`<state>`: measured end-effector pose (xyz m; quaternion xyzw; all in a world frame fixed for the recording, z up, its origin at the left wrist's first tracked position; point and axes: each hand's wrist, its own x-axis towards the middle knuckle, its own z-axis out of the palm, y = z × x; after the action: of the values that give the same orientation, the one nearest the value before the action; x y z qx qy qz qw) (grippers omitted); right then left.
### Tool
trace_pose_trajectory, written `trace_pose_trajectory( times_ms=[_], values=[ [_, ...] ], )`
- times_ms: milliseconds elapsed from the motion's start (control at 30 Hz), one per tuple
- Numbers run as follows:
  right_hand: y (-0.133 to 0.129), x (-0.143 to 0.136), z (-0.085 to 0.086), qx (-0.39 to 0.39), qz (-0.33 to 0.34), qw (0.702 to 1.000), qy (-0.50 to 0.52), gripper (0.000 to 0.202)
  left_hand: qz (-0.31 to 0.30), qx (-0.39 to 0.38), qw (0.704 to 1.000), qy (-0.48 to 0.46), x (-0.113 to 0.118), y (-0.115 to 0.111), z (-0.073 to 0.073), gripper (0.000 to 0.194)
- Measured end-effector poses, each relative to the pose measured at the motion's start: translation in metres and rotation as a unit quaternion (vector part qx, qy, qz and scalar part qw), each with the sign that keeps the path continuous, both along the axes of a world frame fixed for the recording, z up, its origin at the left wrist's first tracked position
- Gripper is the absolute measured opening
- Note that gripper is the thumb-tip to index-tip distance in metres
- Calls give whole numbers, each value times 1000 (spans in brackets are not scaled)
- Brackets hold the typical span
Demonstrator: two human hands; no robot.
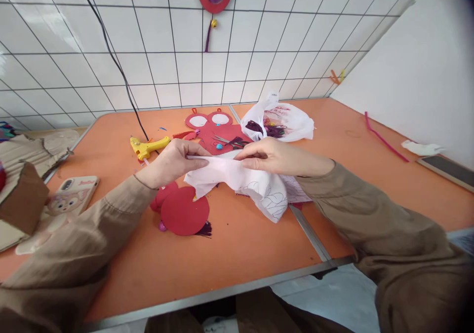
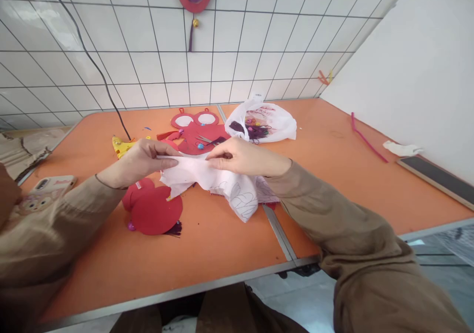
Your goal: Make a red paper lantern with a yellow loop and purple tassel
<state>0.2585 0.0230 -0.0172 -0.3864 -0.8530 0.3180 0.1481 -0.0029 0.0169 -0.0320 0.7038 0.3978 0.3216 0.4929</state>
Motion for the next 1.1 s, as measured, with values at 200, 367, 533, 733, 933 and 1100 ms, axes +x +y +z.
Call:
trace_pose_trajectory(
  times_ms=[200,367,533,733,933,1100],
  values=[
    [7,-1,-7,-12,-39,998,51,30,-31,47,997,53,1,-9,12,20],
    [0,-4,-4,77,-71,993,56,22,-17,58,992,108,0,-10,16,27],
    [-11,-9,1,237,0,971,25,25,-28,107,987,113,2,-11,12,50],
    [-6,-8,1,143,81,986,-11,23,-26,154,968,195,6,-11,9,21],
    [2,1,4,102,84,991,-28,20,-57,153,968,190,5,-8,10,20],
    [1,-1,2,61,18,998,15,14,-57,136,972,182,5,-6,6,27]
  ],
)
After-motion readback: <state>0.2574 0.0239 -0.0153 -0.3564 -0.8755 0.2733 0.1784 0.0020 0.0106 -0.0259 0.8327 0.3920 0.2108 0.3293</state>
